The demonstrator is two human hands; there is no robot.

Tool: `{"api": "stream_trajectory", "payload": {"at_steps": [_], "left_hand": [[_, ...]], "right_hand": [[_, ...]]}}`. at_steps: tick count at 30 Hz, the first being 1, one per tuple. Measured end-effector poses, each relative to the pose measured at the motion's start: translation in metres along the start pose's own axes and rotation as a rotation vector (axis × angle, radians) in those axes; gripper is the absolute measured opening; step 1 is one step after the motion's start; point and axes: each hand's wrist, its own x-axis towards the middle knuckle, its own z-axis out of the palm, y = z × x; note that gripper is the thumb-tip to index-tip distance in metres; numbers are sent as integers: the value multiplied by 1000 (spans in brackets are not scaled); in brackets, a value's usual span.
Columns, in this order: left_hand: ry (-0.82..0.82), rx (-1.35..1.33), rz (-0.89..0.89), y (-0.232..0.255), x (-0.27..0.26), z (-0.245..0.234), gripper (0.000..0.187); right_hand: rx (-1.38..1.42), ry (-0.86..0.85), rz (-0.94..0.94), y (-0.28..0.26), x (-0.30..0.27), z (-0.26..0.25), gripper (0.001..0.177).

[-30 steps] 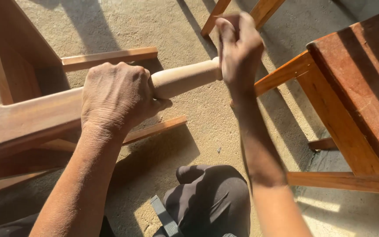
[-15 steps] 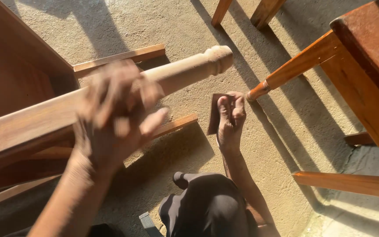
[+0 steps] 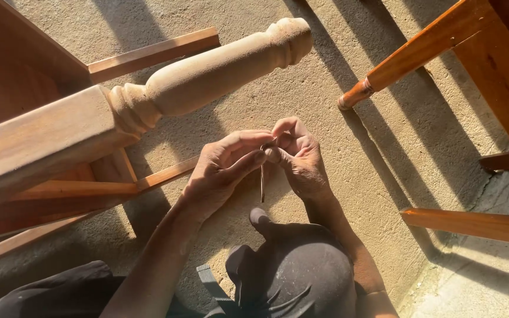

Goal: The person is sanding the legs of a wooden chair using sandpaper to smooth the surface.

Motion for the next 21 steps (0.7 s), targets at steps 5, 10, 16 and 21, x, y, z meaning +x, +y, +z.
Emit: {"api": "stream_trajectory", "payload": {"at_steps": [5, 10, 16, 21], "left_hand": [[55, -196, -65, -16, 1, 1, 38], [143, -159, -70, -20, 7, -3, 35], [280, -462, -423, 1, 17, 20, 20], [534, -793, -413, 60, 31, 57, 18]], "right_hand": [[-119, 36, 93, 0, 1, -12, 23], [-237, 76, 222, -22, 8, -21, 18], [-228, 63, 476, -112, 14, -2, 32], [461, -116, 382, -184, 23, 48, 86]]}}
